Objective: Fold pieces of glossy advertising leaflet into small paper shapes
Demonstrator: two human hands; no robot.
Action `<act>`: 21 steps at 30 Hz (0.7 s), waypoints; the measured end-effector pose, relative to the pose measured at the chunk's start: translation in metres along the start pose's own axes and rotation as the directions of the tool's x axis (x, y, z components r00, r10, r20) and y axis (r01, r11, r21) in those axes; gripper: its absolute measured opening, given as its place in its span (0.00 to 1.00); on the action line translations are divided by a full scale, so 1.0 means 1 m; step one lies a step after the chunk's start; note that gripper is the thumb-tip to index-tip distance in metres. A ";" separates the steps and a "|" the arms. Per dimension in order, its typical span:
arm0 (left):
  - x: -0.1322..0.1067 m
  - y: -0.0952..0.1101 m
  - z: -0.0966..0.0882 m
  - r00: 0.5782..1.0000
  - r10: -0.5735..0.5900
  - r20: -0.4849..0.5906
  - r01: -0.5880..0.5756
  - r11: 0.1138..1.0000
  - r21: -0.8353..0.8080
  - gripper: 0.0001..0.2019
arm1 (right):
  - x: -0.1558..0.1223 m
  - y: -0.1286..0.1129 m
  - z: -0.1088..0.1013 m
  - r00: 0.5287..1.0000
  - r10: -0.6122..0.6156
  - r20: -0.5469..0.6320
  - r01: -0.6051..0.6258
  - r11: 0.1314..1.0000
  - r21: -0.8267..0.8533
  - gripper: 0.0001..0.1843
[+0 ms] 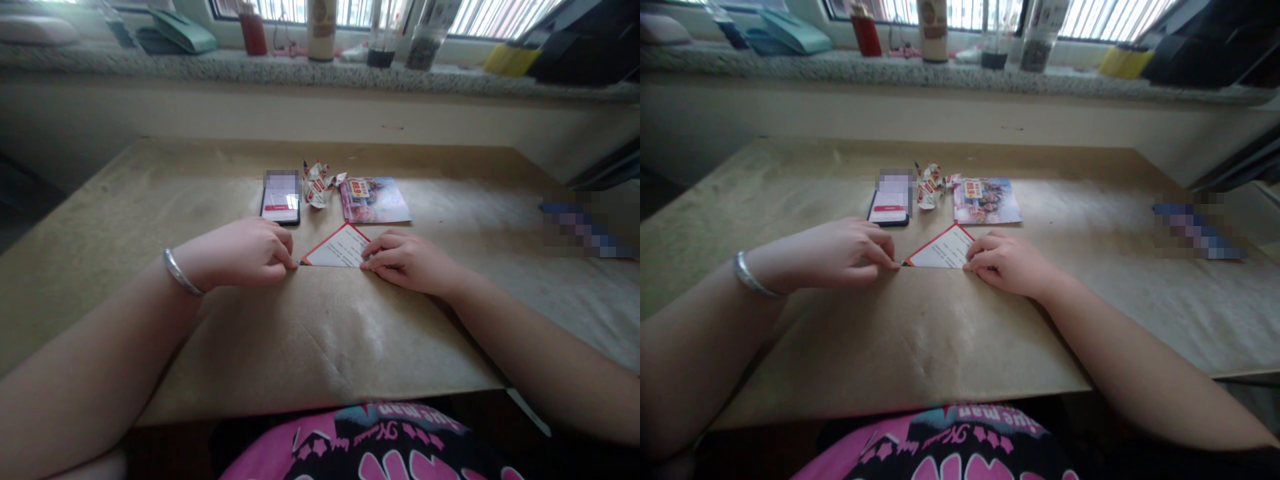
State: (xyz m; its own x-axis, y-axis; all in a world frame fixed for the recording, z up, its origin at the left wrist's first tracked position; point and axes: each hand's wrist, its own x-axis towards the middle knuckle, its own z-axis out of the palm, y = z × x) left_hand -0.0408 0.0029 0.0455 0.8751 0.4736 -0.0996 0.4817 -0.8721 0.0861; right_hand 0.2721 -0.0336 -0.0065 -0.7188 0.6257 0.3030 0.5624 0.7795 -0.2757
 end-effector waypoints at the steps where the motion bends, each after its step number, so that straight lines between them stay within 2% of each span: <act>1: 0.000 -0.001 0.000 1.000 -0.003 0.002 0.003 1.000 -0.010 0.15 | 0.000 0.000 0.000 1.000 -0.001 0.001 0.001 1.000 0.000 0.12; 8: -0.002 -0.005 0.000 1.000 0.004 0.002 -0.004 0.998 -0.063 0.13 | 0.000 0.001 0.001 1.000 -0.002 -0.012 0.002 1.000 0.007 0.11; 15: 0.000 -0.007 -0.002 0.997 -0.076 0.034 0.080 0.988 -0.130 0.14 | 0.001 -0.001 -0.001 1.000 0.009 0.010 -0.008 1.000 -0.017 0.10; 18: 0.004 -0.007 0.001 0.989 -0.145 0.016 0.146 0.984 -0.102 0.14 | 0.002 -0.002 -0.002 1.000 0.007 0.022 -0.006 0.999 -0.034 0.09; 21: 0.010 -0.001 0.008 0.963 -0.264 -0.048 0.264 0.964 -0.018 0.14 | 0.003 -0.003 -0.002 0.999 0.021 0.035 -0.019 0.999 -0.046 0.07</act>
State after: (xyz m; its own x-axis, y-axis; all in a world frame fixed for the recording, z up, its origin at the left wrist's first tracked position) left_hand -0.0332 0.0076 0.0366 0.7177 0.6927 -0.0713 0.6963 -0.7138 0.0748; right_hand 0.2689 -0.0339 -0.0024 -0.7210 0.6404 0.2646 0.5943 0.7679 -0.2390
